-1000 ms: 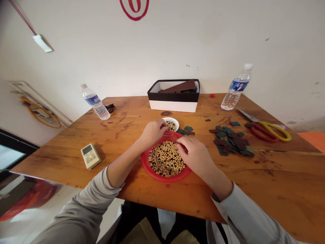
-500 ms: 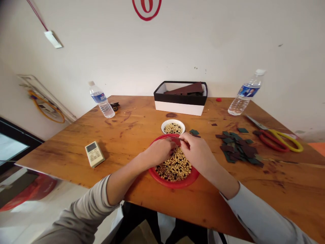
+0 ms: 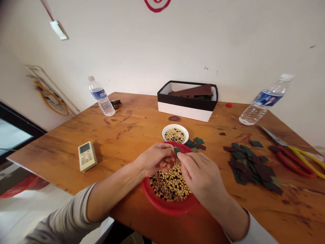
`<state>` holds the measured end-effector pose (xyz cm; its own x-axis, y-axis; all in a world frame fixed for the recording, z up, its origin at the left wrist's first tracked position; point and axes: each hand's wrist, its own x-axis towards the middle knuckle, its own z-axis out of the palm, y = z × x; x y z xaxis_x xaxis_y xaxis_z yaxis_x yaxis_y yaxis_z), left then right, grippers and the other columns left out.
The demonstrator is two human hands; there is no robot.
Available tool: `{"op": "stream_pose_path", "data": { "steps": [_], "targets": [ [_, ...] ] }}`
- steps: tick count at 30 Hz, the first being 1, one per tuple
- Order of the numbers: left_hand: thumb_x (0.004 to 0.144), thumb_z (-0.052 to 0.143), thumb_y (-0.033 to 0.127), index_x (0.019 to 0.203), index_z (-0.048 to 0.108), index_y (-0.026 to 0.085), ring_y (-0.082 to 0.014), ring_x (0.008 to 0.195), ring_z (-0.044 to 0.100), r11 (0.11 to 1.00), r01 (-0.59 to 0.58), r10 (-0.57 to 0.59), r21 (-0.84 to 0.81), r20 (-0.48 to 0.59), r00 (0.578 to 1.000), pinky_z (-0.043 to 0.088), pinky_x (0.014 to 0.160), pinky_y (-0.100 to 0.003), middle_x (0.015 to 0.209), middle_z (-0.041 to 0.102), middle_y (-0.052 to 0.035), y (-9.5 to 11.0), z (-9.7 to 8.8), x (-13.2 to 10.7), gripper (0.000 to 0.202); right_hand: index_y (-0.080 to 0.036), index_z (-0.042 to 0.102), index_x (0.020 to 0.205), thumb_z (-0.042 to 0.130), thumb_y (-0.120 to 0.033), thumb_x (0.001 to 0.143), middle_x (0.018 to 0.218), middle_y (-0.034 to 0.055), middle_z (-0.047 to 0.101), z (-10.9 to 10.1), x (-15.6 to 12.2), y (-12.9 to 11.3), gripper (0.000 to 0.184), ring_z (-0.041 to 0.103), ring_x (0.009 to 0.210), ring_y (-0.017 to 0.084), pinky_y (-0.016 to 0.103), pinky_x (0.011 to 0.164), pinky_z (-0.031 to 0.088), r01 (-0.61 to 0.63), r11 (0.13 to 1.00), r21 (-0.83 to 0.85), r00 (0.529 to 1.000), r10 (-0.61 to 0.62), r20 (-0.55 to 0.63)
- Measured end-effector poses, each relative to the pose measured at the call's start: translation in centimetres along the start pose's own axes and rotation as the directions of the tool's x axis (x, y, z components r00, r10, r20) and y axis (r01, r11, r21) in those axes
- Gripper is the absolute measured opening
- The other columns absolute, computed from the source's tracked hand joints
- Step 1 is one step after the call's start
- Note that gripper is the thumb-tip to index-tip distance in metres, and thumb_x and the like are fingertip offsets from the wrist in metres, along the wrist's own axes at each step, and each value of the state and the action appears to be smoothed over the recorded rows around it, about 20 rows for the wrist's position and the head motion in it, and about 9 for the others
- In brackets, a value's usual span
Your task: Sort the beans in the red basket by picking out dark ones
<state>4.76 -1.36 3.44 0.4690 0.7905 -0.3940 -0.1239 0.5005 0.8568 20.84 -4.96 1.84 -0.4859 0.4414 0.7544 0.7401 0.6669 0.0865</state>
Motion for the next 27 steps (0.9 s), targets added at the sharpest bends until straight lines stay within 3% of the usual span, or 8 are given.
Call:
{"op": "stream_pose_path", "data": {
  "steps": [6,16,20,22,24,26,27],
  "targets": [
    [0.086,0.040,0.007,0.059,0.048,0.014,-0.0046,0.032,0.043,0.996,-0.003,0.005,-0.092,0.021,1.000,0.031,0.032,-0.017,0.047,0.050,0.0032,-0.6,0.5,-0.3,0.030,-0.014,0.060,0.091,0.047,-0.006,0.088,0.070,0.0047,0.066,-0.4,0.6,0.1,0.016,0.059,0.062,0.015,0.030,0.061,0.046,0.080,0.993,-0.084,0.996,-0.077,0.047],
    [0.083,0.050,0.008,0.066,0.052,0.013,-0.0056,0.038,0.048,0.982,-0.025,0.034,-0.189,0.046,0.998,0.036,0.037,-0.018,0.053,0.054,0.0025,-0.3,0.6,-0.7,0.017,-0.016,0.058,0.091,0.051,-0.006,0.085,0.067,0.0027,0.065,0.0,0.4,0.2,0.013,0.060,0.062,0.016,0.030,0.064,0.047,0.005,0.998,-0.061,1.000,-0.006,-0.005],
    [0.081,0.050,0.011,0.067,0.049,0.015,-0.0059,0.039,0.046,0.992,-0.031,0.036,-0.121,0.039,0.999,0.033,0.038,-0.018,0.052,0.050,0.0041,-0.5,0.5,-0.7,0.014,-0.015,0.058,0.091,0.051,-0.006,0.085,0.068,0.0027,0.066,-0.1,0.4,0.3,0.013,0.060,0.063,0.016,0.030,0.066,0.047,0.017,0.999,-0.038,1.000,-0.017,0.000],
    [0.082,0.050,0.015,0.068,0.049,0.017,-0.0059,0.038,0.041,0.993,-0.114,0.114,0.031,-0.010,0.993,0.032,0.040,-0.019,0.049,0.047,0.0058,-0.4,0.2,-0.5,0.014,-0.016,0.058,0.090,0.051,-0.006,0.085,0.068,0.0021,0.066,0.0,0.4,0.3,0.013,0.060,0.063,0.015,0.029,0.066,0.047,0.008,1.000,-0.021,1.000,-0.008,-0.004],
    [0.081,0.053,0.018,0.068,0.050,0.017,-0.0063,0.043,0.040,0.910,-0.287,0.326,0.299,-0.087,0.942,0.034,0.046,-0.020,0.051,0.047,0.0057,0.1,-0.3,0.0,0.014,-0.017,0.057,0.088,0.051,-0.006,0.085,0.068,0.0012,0.066,0.0,0.4,0.3,0.013,0.059,0.062,0.014,0.029,0.065,0.047,-0.020,1.000,-0.003,1.000,0.020,-0.008],
    [0.079,0.056,0.016,0.068,0.054,0.017,-0.0079,0.057,0.048,0.676,-0.429,0.597,0.599,-0.104,0.795,0.040,0.059,-0.022,0.063,0.055,0.0022,1.0,-0.9,0.7,0.011,-0.018,0.057,0.086,0.051,-0.007,0.085,0.066,0.0001,0.064,0.1,0.4,0.3,0.012,0.058,0.060,0.014,0.028,0.062,0.046,-0.049,0.999,0.010,0.999,0.049,-0.008],
    [0.079,0.055,0.016,0.068,0.055,0.017,-0.0096,0.062,0.050,0.557,-0.423,0.669,0.715,-0.084,0.739,0.040,0.064,-0.023,0.067,0.058,0.0004,1.4,-1.2,1.1,0.011,-0.018,0.057,0.085,0.051,-0.008,0.085,0.065,-0.0003,0.064,0.1,0.4,0.3,0.012,0.057,0.058,0.013,0.028,0.062,0.045,-0.057,0.998,0.015,0.998,0.057,-0.007]
  ]
}}
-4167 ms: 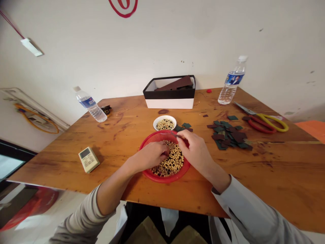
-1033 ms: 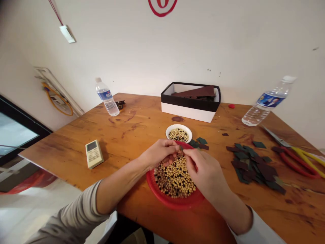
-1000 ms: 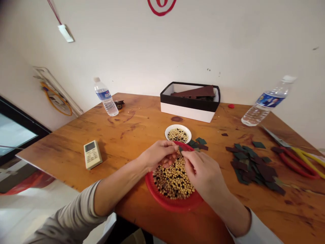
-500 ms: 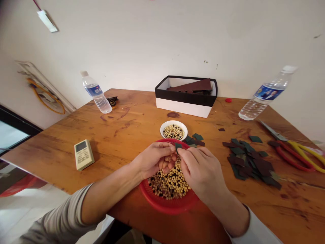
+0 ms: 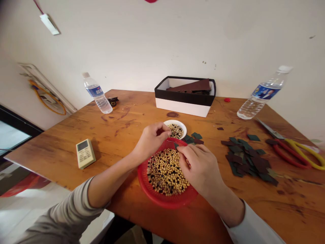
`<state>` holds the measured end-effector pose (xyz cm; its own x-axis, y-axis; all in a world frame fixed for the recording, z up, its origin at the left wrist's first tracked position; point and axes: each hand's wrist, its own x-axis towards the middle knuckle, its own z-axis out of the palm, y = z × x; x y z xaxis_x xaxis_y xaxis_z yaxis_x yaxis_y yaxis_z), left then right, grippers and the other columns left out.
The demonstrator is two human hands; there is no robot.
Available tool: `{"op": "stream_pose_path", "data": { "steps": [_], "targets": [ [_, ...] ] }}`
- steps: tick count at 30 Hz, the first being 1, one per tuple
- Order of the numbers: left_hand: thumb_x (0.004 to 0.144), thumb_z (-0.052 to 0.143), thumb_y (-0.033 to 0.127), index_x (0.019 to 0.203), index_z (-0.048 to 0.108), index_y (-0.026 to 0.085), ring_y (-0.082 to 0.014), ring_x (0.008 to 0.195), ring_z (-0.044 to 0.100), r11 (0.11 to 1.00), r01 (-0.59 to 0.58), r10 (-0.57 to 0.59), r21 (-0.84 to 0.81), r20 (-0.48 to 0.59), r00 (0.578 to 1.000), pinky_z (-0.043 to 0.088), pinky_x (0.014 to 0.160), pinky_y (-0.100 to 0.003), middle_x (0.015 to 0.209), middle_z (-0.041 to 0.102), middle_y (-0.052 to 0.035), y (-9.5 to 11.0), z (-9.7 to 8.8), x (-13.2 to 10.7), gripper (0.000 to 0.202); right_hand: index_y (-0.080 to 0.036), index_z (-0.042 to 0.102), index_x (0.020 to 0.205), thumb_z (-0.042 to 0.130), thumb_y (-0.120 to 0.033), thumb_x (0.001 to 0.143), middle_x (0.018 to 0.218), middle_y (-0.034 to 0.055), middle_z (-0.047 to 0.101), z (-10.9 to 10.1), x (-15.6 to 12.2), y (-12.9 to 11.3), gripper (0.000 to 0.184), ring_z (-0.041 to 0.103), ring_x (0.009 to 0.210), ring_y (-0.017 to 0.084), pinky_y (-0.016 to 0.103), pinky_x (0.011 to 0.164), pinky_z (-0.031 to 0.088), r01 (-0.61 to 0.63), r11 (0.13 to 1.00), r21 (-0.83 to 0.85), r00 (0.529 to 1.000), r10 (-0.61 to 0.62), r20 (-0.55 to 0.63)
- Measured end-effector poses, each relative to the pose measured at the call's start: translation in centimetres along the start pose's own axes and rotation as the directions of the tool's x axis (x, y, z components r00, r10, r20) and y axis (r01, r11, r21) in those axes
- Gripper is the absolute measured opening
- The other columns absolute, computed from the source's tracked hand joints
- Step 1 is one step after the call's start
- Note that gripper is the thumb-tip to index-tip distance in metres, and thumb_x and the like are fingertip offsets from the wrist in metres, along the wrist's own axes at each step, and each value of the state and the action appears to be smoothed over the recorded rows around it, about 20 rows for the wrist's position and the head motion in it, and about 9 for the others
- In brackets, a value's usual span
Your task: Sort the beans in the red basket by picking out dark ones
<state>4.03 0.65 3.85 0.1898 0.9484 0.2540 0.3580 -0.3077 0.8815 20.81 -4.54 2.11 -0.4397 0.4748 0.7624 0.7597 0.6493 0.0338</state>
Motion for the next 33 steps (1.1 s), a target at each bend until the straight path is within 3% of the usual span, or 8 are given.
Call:
{"op": "stream_pose_path", "data": {
  "steps": [3,5,9,12,15,20,26,33],
  "targets": [
    [0.081,0.054,0.017,0.073,0.059,0.016,-0.0140,0.074,0.053,0.941,-0.092,0.097,0.327,0.001,0.995,0.040,0.072,-0.026,0.079,0.061,-0.0045,-0.1,-0.4,1.1,0.009,-0.019,0.058,0.085,0.051,-0.008,0.085,0.066,-0.0001,0.066,0.0,0.0,0.0,0.012,0.058,0.059,0.014,0.028,0.064,0.047,-0.007,1.000,0.007,1.000,0.007,0.004],
    [0.083,0.051,0.016,0.077,0.060,0.016,-0.0159,0.078,0.054,0.907,-0.121,0.117,0.404,0.034,0.993,0.040,0.074,-0.027,0.084,0.063,-0.0068,-0.1,-0.5,1.0,0.011,-0.020,0.058,0.084,0.051,-0.008,0.084,0.068,0.0001,0.067,0.1,-0.1,0.0,0.013,0.060,0.061,0.014,0.028,0.065,0.047,-0.021,1.000,0.006,1.000,0.021,0.008],
    [0.083,0.044,0.011,0.079,0.062,0.016,-0.0163,0.075,0.057,0.899,-0.187,0.096,0.396,0.238,0.967,0.042,0.073,-0.027,0.079,0.065,-0.0065,-0.4,-0.3,-0.4,0.020,-0.021,0.058,0.085,0.048,-0.010,0.083,0.071,0.0006,0.068,0.3,-0.5,0.2,0.015,0.061,0.062,0.016,0.029,0.063,0.047,-0.094,0.996,-0.001,0.995,0.094,0.024],
    [0.078,0.047,0.007,0.077,0.065,0.016,-0.0192,0.077,0.060,0.863,-0.254,0.045,0.437,0.434,0.900,0.044,0.074,-0.029,0.079,0.066,-0.0082,-0.7,-0.1,-1.4,0.020,-0.020,0.058,0.088,0.047,-0.011,0.083,0.071,0.0011,0.068,0.5,-0.7,0.3,0.015,0.061,0.061,0.016,0.028,0.061,0.046,-0.142,0.990,-0.006,0.989,0.142,0.045],
    [0.077,0.049,0.006,0.081,0.067,0.015,-0.0230,0.086,0.063,0.816,-0.339,0.043,0.469,0.535,0.844,0.046,0.078,-0.032,0.091,0.068,-0.0120,-0.9,0.0,-1.8,0.021,-0.020,0.058,0.088,0.047,-0.012,0.084,0.066,0.0007,0.066,0.5,-0.7,0.3,0.014,0.060,0.058,0.016,0.027,0.058,0.044,-0.161,0.987,-0.005,0.985,0.161,0.062],
    [0.079,0.045,0.005,0.075,0.066,0.015,-0.0223,0.083,0.064,0.766,-0.427,0.065,0.480,0.602,0.796,0.047,0.075,-0.031,0.093,0.068,-0.0132,-0.9,0.1,-2.0,0.024,-0.020,0.057,0.087,0.047,-0.014,0.084,0.064,-0.0003,0.064,0.4,-0.6,0.3,0.013,0.059,0.056,0.015,0.027,0.056,0.044,-0.159,0.987,0.000,0.984,0.158,0.081],
    [0.082,0.043,0.007,0.078,0.067,0.014,-0.0233,0.087,0.063,0.797,-0.409,0.111,0.445,0.559,0.822,0.047,0.081,-0.034,0.091,0.068,-0.0131,-0.7,0.0,-1.9,0.025,-0.021,0.057,0.087,0.047,-0.013,0.083,0.065,-0.0002,0.065,0.4,-0.5,0.3,0.014,0.060,0.058,0.016,0.027,0.058,0.045,-0.155,0.988,0.010,0.985,0.153,0.076],
    [0.075,0.050,0.006,0.067,0.065,0.017,-0.0223,0.085,0.063,0.829,-0.446,0.095,0.338,0.700,0.708,0.046,0.080,-0.034,0.091,0.067,-0.0100,-0.5,0.0,-2.3,0.020,-0.021,0.058,0.087,0.047,-0.013,0.084,0.066,0.0004,0.065,0.3,-0.6,0.3,0.014,0.060,0.059,0.016,0.028,0.059,0.045,-0.168,0.986,0.021,0.981,0.165,0.105]
  ]
}}
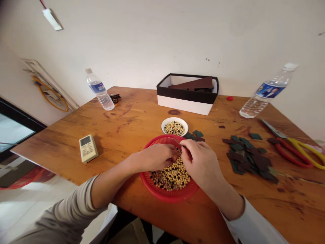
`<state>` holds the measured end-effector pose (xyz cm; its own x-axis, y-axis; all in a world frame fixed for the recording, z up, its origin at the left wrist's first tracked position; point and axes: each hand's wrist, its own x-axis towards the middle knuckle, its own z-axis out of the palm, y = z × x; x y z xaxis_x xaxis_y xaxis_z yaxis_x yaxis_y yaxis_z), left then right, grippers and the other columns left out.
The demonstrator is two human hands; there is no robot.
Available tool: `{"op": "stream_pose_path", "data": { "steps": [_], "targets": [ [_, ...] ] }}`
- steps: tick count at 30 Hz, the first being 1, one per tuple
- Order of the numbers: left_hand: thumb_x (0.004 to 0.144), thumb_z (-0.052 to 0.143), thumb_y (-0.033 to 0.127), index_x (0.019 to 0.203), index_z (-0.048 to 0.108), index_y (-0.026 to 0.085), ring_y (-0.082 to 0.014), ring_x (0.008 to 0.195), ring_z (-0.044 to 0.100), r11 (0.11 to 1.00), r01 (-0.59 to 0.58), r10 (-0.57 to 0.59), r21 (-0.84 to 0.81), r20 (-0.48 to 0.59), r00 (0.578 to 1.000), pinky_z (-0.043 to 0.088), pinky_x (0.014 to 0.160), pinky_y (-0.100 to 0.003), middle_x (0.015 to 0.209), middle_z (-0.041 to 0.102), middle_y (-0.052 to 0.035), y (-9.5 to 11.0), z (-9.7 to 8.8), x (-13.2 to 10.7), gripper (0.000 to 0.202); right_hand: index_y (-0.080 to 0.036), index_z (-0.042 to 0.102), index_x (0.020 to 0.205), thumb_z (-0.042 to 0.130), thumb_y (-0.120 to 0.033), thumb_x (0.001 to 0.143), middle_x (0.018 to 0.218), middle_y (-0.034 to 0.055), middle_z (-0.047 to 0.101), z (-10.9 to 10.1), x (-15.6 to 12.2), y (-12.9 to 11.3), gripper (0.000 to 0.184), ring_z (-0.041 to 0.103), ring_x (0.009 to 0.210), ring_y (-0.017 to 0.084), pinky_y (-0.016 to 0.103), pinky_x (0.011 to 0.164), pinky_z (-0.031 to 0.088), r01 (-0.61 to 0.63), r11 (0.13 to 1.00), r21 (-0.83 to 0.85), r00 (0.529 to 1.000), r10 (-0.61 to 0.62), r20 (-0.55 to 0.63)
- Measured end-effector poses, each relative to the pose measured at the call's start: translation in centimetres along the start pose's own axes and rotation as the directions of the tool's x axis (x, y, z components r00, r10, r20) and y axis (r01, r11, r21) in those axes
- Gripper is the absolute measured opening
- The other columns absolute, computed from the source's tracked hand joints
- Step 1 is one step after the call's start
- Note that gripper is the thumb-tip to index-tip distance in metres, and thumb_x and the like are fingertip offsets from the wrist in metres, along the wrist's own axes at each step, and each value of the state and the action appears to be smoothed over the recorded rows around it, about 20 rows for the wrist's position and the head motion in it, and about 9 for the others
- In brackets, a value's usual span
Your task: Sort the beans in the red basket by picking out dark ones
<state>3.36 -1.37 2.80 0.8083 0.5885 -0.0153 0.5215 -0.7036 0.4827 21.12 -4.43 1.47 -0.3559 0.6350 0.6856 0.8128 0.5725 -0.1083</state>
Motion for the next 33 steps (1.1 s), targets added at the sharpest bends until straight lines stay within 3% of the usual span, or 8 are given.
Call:
{"op": "stream_pose_path", "data": {
  "steps": [4,8,12,15,17,24,29,33],
  "targets": [
    [0.075,0.049,0.006,0.068,0.064,0.017,-0.0202,0.084,0.061,0.996,0.043,-0.051,-0.084,-0.107,0.993,0.046,0.080,-0.032,0.085,0.067,-0.0080,-0.1,0.2,0.1,0.021,-0.021,0.058,0.087,0.047,-0.013,0.084,0.067,0.0003,0.066,0.0,0.0,0.0,0.014,0.061,0.059,0.016,0.028,0.059,0.046,0.012,1.000,-0.006,1.000,-0.012,-0.004],
    [0.078,0.051,0.010,0.073,0.062,0.016,-0.0135,0.072,0.058,0.911,0.091,-0.195,-0.402,-0.225,0.955,0.046,0.070,-0.026,0.075,0.064,-0.0032,-0.2,0.1,0.4,0.014,-0.020,0.058,0.088,0.047,-0.011,0.083,0.070,0.0012,0.068,-0.1,0.1,0.0,0.015,0.062,0.061,0.016,0.028,0.059,0.047,0.045,0.999,-0.018,0.998,-0.046,-0.042],
    [0.083,0.045,0.012,0.073,0.052,0.016,-0.0053,0.048,0.048,0.539,0.220,-0.405,-0.813,-0.020,0.914,0.037,0.044,-0.017,0.065,0.055,0.0026,0.2,-0.3,0.6,0.013,-0.021,0.058,0.090,0.048,-0.009,0.084,0.074,0.0016,0.070,-0.4,0.4,-0.2,0.017,0.063,0.066,0.016,0.030,0.067,0.049,0.123,0.992,-0.012,0.989,-0.124,-0.077],
    [0.085,0.043,0.011,0.073,0.048,0.016,-0.0033,0.042,0.046,0.264,0.218,-0.442,-0.940,0.082,0.893,0.033,0.037,-0.015,0.065,0.055,0.0033,0.4,-0.6,0.7,0.014,-0.021,0.060,0.091,0.049,-0.007,0.083,0.073,0.0005,0.070,-0.6,0.6,-0.4,0.019,0.063,0.065,0.015,0.031,0.071,0.050,0.193,0.981,-0.022,0.978,-0.194,-0.081],
    [0.087,0.042,0.011,0.073,0.047,0.016,-0.0030,0.040,0.046,0.167,0.215,-0.439,-0.962,0.123,0.890,0.033,0.037,-0.014,0.061,0.054,0.0034,0.5,-0.7,0.7,0.016,-0.021,0.061,0.090,0.050,-0.006,0.083,0.073,0.0000,0.070,-0.7,0.7,-0.4,0.020,0.062,0.065,0.015,0.031,0.073,0.050,0.239,0.970,-0.039,0.967,-0.242,-0.086],
    [0.090,0.038,0.010,0.064,0.047,0.015,-0.0031,0.033,0.038,0.134,0.222,-0.444,-0.966,0.141,0.885,0.022,0.032,-0.016,0.050,0.047,0.0041,1.0,-0.8,0.6,0.028,-0.019,0.060,0.088,0.051,-0.005,0.083,0.071,0.0004,0.070,-0.5,0.8,-0.2,0.018,0.061,0.063,0.014,0.031,0.073,0.051,0.272,0.961,-0.053,0.957,-0.276,-0.086],
    [0.092,0.037,0.014,0.061,0.046,0.016,-0.0033,0.031,0.036,0.143,0.248,-0.505,-0.958,0.145,0.851,0.020,0.032,-0.018,0.046,0.043,0.0046,1.1,-0.7,0.7,0.032,-0.018,0.060,0.090,0.051,-0.005,0.083,0.072,0.0011,0.070,-0.6,0.8,-0.3,0.017,0.060,0.063,0.014,0.032,0.075,0.051,0.286,0.956,-0.060,0.953,-0.290,-0.083],
    [0.090,0.034,0.010,0.063,0.047,0.016,-0.0042,0.033,0.040,0.166,0.243,-0.463,-0.956,0.142,0.875,0.024,0.033,-0.018,0.049,0.048,0.0030,0.9,-0.5,0.7,0.031,-0.019,0.061,0.088,0.049,-0.004,0.083,0.073,0.0011,0.070,-0.6,0.9,-0.3,0.019,0.061,0.063,0.014,0.031,0.075,0.051,0.305,0.951,-0.049,0.949,-0.308,-0.067]
  ]
}}
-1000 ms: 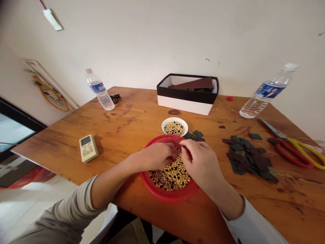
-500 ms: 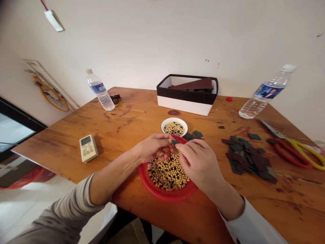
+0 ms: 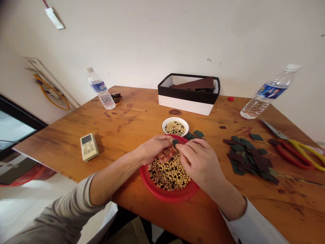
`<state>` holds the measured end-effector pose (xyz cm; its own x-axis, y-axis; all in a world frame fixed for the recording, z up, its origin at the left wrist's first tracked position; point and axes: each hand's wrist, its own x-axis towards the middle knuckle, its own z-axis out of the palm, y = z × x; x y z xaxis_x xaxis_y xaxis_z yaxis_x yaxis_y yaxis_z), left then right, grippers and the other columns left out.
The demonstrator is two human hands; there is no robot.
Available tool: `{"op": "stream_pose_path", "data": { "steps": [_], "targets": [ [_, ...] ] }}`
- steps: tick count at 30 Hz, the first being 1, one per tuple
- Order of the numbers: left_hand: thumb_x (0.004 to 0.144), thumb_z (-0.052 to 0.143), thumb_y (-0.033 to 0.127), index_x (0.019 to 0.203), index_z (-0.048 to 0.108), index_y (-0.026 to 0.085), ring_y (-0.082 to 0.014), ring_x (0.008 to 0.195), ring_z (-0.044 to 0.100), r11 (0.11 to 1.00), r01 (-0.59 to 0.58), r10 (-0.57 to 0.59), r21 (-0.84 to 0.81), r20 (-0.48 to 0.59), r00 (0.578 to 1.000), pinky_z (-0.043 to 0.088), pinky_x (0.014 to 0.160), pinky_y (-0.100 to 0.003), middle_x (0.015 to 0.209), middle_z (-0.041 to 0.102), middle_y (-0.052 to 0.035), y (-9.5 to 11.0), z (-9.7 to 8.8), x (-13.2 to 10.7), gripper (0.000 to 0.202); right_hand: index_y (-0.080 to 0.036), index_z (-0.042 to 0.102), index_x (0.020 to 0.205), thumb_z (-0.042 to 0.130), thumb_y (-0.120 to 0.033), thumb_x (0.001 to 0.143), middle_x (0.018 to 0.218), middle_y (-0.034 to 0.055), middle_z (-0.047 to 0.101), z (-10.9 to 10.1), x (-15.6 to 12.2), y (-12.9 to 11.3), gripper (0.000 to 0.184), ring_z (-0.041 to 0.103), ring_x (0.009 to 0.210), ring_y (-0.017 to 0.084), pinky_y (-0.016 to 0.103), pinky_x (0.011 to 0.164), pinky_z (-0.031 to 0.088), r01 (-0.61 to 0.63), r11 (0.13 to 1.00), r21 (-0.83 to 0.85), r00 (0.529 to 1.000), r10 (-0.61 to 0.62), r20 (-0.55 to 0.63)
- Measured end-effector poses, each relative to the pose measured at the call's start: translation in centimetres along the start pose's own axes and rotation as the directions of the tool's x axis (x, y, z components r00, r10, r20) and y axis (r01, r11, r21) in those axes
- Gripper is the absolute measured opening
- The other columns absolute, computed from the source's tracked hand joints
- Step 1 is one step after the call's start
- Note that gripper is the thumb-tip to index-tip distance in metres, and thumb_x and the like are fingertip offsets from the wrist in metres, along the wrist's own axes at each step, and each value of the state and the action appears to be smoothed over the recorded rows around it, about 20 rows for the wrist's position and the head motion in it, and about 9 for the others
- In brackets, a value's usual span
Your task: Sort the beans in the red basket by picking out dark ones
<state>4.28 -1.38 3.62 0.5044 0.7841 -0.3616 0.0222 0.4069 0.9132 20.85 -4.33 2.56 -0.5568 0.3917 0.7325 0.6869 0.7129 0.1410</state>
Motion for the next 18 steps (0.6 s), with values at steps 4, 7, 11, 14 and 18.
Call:
{"op": "stream_pose_path", "data": {
  "steps": [4,7,11,14,18],
  "targets": [
    [0.090,0.036,0.014,0.066,0.047,0.016,-0.0041,0.036,0.040,0.995,-0.031,0.028,0.094,0.030,0.999,0.026,0.035,-0.018,0.052,0.047,0.0042,-0.1,-0.1,0.0,0.026,-0.020,0.061,0.086,0.050,-0.006,0.083,0.070,0.0000,0.069,0.1,-0.1,0.0,0.018,0.061,0.063,0.015,0.031,0.073,0.051,-0.045,0.998,-0.037,0.999,0.045,-0.018],
    [0.085,0.049,0.017,0.070,0.047,0.017,-0.0046,0.039,0.040,0.951,-0.113,0.121,0.288,-0.010,0.993,0.031,0.038,-0.018,0.054,0.045,0.0064,-0.6,-0.2,0.0,0.015,-0.020,0.061,0.084,0.051,-0.008,0.083,0.066,-0.0003,0.067,0.1,-0.1,0.0,0.016,0.061,0.062,0.015,0.030,0.068,0.049,-0.088,0.995,-0.040,0.995,0.085,-0.061],
    [0.076,0.055,0.012,0.072,0.053,0.016,-0.0063,0.050,0.046,0.791,-0.273,0.283,0.547,0.068,0.957,0.038,0.048,-0.019,0.063,0.051,0.0045,-1.2,-0.4,-0.1,0.007,-0.019,0.060,0.086,0.053,-0.008,0.084,0.065,0.0000,0.066,0.1,-0.1,0.0,0.013,0.059,0.059,0.014,0.030,0.069,0.049,-0.095,0.995,-0.043,0.991,0.090,-0.098],
    [0.078,0.050,0.009,0.073,0.057,0.016,-0.0085,0.059,0.051,0.673,-0.350,0.416,0.652,0.059,0.908,0.042,0.057,-0.021,0.067,0.057,0.0022,-0.7,-0.8,0.3,0.010,-0.019,0.059,0.088,0.053,-0.009,0.084,0.065,-0.0002,0.066,0.1,-0.2,0.1,0.013,0.058,0.058,0.014,0.030,0.070,0.050,-0.118,0.992,-0.055,0.985,0.109,-0.134],
    [0.078,0.051,0.009,0.079,0.062,0.014,-0.0125,0.075,0.056,0.432,-0.320,0.661,0.843,-0.054,0.749,0.045,0.073,-0.026,0.087,0.063,-0.0038,0.9,-1.5,1.7,0.012,-0.020,0.058,0.088,0.053,-0.009,0.083,0.067,-0.0001,0.067,0.2,-0.3,0.2,0.014,0.060,0.061,0.015,0.029,0.067,0.049,-0.150,0.987,-0.051,0.979,0.141,-0.149]
  ]
}}
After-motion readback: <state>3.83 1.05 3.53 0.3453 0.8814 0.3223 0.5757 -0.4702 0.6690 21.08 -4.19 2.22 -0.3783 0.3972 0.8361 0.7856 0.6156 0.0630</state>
